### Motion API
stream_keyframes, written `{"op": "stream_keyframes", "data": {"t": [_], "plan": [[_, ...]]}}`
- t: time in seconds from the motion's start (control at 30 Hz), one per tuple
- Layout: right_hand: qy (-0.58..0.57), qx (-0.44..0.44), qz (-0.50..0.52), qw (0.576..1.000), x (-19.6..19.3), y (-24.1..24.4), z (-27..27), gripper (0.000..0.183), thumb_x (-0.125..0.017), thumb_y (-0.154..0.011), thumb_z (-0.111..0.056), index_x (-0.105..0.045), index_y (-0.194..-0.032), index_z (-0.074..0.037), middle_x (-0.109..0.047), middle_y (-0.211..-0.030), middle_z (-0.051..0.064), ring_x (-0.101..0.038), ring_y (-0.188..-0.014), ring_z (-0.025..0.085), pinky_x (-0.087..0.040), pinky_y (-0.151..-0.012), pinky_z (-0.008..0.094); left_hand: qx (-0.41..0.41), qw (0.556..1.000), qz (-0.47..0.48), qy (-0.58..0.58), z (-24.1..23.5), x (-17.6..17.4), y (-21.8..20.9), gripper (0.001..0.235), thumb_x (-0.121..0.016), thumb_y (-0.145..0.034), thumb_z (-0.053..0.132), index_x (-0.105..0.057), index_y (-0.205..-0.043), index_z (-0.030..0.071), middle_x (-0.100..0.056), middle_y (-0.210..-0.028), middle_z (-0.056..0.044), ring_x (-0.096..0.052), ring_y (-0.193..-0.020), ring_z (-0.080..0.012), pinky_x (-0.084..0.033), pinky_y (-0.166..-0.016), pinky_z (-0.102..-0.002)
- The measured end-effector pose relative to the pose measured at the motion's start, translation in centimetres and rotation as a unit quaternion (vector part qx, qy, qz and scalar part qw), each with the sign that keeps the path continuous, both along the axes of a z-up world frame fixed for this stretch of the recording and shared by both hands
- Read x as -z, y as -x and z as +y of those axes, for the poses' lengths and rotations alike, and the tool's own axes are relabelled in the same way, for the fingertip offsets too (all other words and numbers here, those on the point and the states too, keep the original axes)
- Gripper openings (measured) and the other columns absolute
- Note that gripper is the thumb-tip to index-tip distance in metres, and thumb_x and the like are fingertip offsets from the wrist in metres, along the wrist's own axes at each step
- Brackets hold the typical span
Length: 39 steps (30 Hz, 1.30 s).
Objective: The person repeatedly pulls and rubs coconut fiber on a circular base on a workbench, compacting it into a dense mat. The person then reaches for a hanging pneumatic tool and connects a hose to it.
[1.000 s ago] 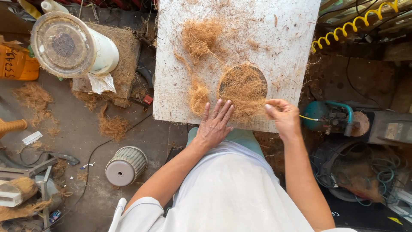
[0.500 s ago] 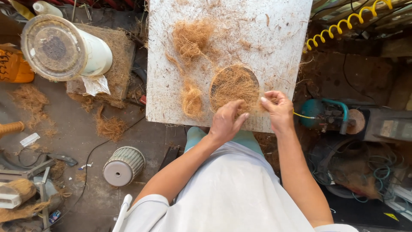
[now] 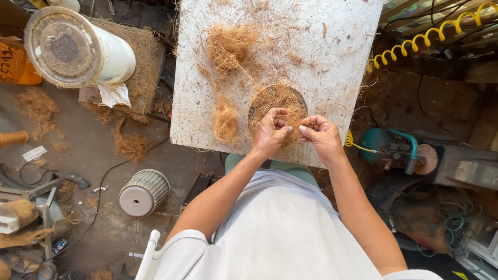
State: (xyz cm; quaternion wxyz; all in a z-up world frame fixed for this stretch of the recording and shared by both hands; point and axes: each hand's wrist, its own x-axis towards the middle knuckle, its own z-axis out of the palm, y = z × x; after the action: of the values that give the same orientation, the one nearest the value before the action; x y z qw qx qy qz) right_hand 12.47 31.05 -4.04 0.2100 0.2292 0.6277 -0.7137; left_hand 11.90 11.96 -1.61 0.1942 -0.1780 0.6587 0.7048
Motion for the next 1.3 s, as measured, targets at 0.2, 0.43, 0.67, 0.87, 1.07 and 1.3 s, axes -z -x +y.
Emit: {"op": "stream_keyframes", "data": {"t": [0.2,0.43,0.67,0.87,1.07,1.3], "plan": [[-0.027,-0.004,0.007,1.0,0.7,1.3,2.3,0.024,-0.077,-0.087,-0.01,-0.066,-0.107,-0.003,-0.07,-0.086,0.007,-0.07,-0.069,0.01,-0.062,-0.06,0.021,-0.052,0.997,-0.017,-0.047,0.2,0.3,-0.5,0.043,-0.077,-0.081,0.004,-0.058,-0.119,0.007,-0.071,-0.077,-0.008,-0.068,-0.065,-0.0105,-0.055,-0.057,-0.021],[-0.092,-0.132,0.039,0.986,-4.5,3.5,0.5,0.034,-0.08,-0.085,-0.015,-0.07,-0.117,-0.006,-0.071,-0.093,0.005,-0.065,-0.082,0.008,-0.056,-0.074,0.024,-0.007,1.0,-0.024,-0.018,-0.3,-3.3,0.0,0.049,-0.079,-0.077,0.005,-0.057,-0.121,0.012,-0.072,-0.075,-0.005,-0.068,-0.063,-0.0069,-0.052,-0.054,-0.019],[-0.108,-0.14,0.012,0.984,-2.9,4.6,1.7,0.018,-0.078,-0.084,-0.01,-0.073,-0.101,-0.005,-0.067,-0.079,0.002,-0.058,-0.066,0.004,-0.048,-0.055,0.014,-0.019,1.0,-0.018,0.005,-0.5,-1.0,-0.4,0.046,-0.077,-0.077,0.004,-0.057,-0.118,0.01,-0.072,-0.073,-0.005,-0.07,-0.063,-0.0097,-0.053,-0.056,-0.02],[-0.111,-0.133,0.033,0.984,-1.8,4.5,1.8,0.017,-0.078,-0.086,-0.012,-0.072,-0.1,-0.005,-0.066,-0.077,0.002,-0.058,-0.066,0.004,-0.047,-0.052,0.013,0.055,0.951,0.182,0.244,-0.2,-0.4,-1.3,0.034,-0.074,-0.082,0.01,-0.063,-0.114,0.014,-0.07,-0.086,-0.005,-0.07,-0.075,-0.017,-0.055,-0.065,-0.028],[-0.145,-0.173,0.056,0.973,-1.9,4.7,1.5,0.012,-0.076,-0.088,-0.012,-0.073,-0.097,-0.006,-0.064,-0.076,0.002,-0.055,-0.069,0.005,-0.046,-0.056,0.016,0.263,0.735,0.402,0.478,1.5,0.6,-4.2,0.061,-0.073,-0.085,0.032,-0.054,-0.141,0.018,-0.047,-0.151,-0.006,-0.038,-0.142,-0.0268,-0.022,-0.119,-0.044],[-0.2,-0.206,0.075,0.955,-0.7,6.1,1.7,0.009,-0.076,-0.087,-0.013,-0.075,-0.095,-0.008,-0.065,-0.074,0.003,-0.055,-0.069,0.008,-0.046,-0.06,0.023,0.346,0.716,0.339,0.503,1.3,1.8,-5.8,0.09,-0.071,-0.084,0.048,-0.028,-0.158,0.019,-0.025,-0.165,-0.002,-0.018,-0.154,-0.0204,-0.005,-0.126,-0.039]]}}
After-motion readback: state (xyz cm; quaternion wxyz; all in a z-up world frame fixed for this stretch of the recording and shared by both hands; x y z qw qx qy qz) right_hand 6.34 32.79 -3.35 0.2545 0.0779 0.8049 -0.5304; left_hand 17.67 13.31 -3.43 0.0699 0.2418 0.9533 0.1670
